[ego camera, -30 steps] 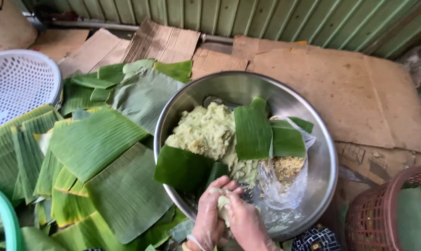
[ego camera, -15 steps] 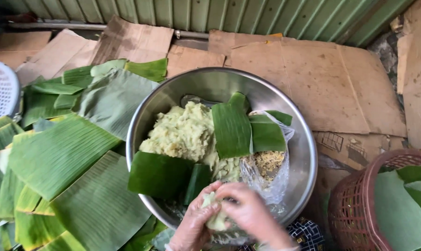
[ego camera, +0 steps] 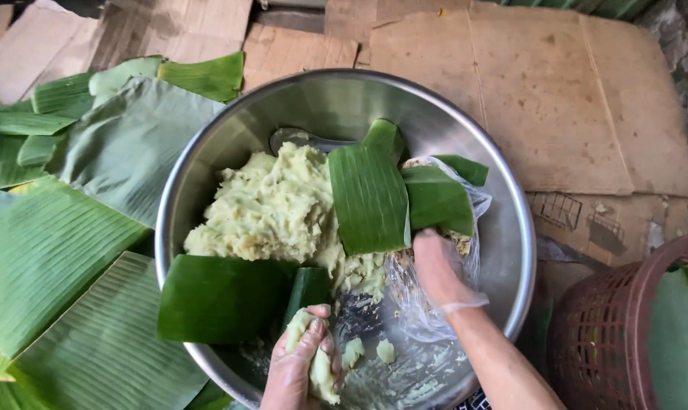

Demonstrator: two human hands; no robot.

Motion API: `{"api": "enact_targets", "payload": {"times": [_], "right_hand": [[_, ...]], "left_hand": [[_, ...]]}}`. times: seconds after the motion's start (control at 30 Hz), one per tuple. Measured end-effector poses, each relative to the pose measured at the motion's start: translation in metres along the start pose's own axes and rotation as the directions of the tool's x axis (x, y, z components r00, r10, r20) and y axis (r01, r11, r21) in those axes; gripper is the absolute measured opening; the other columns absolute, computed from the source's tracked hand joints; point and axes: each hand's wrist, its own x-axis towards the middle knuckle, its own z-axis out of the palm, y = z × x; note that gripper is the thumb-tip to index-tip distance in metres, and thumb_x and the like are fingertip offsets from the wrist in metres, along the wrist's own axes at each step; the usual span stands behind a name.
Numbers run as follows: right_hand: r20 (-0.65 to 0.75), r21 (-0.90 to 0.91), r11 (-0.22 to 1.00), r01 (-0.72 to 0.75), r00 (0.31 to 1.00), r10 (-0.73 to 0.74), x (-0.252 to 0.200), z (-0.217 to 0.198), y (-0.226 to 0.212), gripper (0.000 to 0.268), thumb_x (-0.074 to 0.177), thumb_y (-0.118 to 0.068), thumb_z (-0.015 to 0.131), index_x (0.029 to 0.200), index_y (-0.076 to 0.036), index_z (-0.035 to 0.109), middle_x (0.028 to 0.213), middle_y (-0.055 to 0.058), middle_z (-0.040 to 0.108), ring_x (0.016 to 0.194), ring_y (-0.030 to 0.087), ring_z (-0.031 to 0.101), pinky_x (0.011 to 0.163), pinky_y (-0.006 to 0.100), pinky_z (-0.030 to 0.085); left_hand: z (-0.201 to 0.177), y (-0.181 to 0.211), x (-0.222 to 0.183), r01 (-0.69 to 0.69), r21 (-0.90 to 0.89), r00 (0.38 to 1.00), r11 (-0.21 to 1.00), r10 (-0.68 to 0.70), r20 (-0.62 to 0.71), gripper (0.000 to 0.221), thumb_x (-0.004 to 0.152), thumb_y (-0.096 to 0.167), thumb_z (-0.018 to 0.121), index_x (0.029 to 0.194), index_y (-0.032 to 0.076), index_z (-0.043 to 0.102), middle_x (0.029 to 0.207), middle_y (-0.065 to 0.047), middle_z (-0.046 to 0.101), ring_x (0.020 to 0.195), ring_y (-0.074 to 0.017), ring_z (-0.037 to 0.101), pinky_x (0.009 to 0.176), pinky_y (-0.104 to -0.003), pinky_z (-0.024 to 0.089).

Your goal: Wrapping portions of a green food mixture into banana leaves to create individual cakes.

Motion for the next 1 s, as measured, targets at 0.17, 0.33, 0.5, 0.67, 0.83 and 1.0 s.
{"api": "enact_targets", "payload": {"times": [0.17, 0.33, 0.5, 0.67, 0.83, 1.0], "right_hand": [[0.152, 0.328, 0.917, -0.228, 0.971, 0.187, -0.005, -0.042, -0.011, 0.02, 0.087, 0.004, 0.052, 0.095, 0.003, 0.071, 0.087, 0.019, 0.069, 0.068, 0.026, 0.063, 0.065, 0.039, 0.055], [0.266, 0.496, 0.806, -0.322, 0.94, 0.211, -0.013, -0.075, -0.009, 0.019, 0.093, -0.003, 0.053, 0.092, -0.001, 0.072, 0.079, 0.012, 0.07, 0.061, 0.02, 0.06, 0.06, 0.032, 0.053], [0.497, 0.731, 0.353, -0.584, 0.81, 0.31, -0.072, -0.186, -0.038, 0.005, 0.085, 0.003, 0.069, 0.09, 0.003, 0.072, 0.149, 0.008, 0.064, 0.062, 0.015, 0.06, 0.057, 0.026, 0.054], [0.404, 0.908, 0.063, -0.414, 0.906, 0.122, -0.12, -0.202, -0.054, 0.016, 0.081, 0.006, 0.08, 0.096, 0.004, 0.077, 0.071, 0.02, 0.072, 0.062, 0.026, 0.066, 0.06, 0.037, 0.058], [0.126, 0.868, 0.486, -0.102, 0.992, -0.017, -0.118, -0.162, -0.143, 0.006, 0.078, -0.007, 0.078, 0.084, -0.01, 0.079, 0.081, 0.001, 0.078, 0.064, 0.01, 0.066, 0.058, 0.021, 0.055], [0.347, 0.782, 0.549, -0.293, 0.938, 0.007, -0.118, -0.181, -0.154, 0.044, 0.085, -0.015, 0.07, 0.128, -0.018, 0.071, 0.133, 0.001, 0.073, 0.116, 0.014, 0.074, 0.099, 0.025, 0.063]], "left_hand": [[0.004, 0.003, -0.003, -0.019, 0.023, 0.999, 1.0, 0.018, 0.049, 0.028, 0.099, 0.01, 0.057, 0.126, 0.001, 0.06, 0.071, -0.013, 0.051, 0.051, -0.023, 0.05, 0.039, -0.035, 0.041], [0.025, 0.015, -0.012, -0.051, -0.018, 0.994, 0.999, 0.053, 0.098, 0.052, 0.087, 0.003, 0.058, 0.139, 0.001, 0.05, 0.104, -0.023, 0.058, 0.087, -0.034, 0.061, 0.071, -0.044, 0.053], [0.027, 0.013, -0.019, -0.049, -0.011, 0.989, 0.999, 0.051, 0.139, 0.061, 0.084, -0.015, 0.053, 0.143, 0.001, 0.051, 0.118, -0.027, 0.065, 0.097, -0.0368, 0.068, 0.075, -0.041, 0.058], [0.042, 0.022, -0.026, 0.026, 0.034, 0.996, 0.999, -0.029, 0.081, 0.04, 0.097, -0.008, 0.049, 0.135, 0.0, 0.058, 0.119, -0.028, 0.065, 0.095, -0.0369, 0.067, 0.07, -0.045, 0.061], [0.044, 0.031, -0.044, 0.063, 0.035, 0.986, 0.997, -0.068, 0.152, 0.057, 0.095, 0.034, 0.049, 0.142, 0.002, 0.056, 0.132, -0.026, 0.061, 0.11, -0.0342, 0.06, 0.084, -0.046, 0.05], [0.028, 0.024, -0.033, -0.022, -0.11, 0.991, 0.994, 0.037, 0.132, 0.054, 0.105, 0.035, 0.038, 0.142, 0.001, 0.057, 0.119, -0.022, 0.062, 0.098, -0.0302, 0.059, 0.077, -0.042, 0.051]]}}
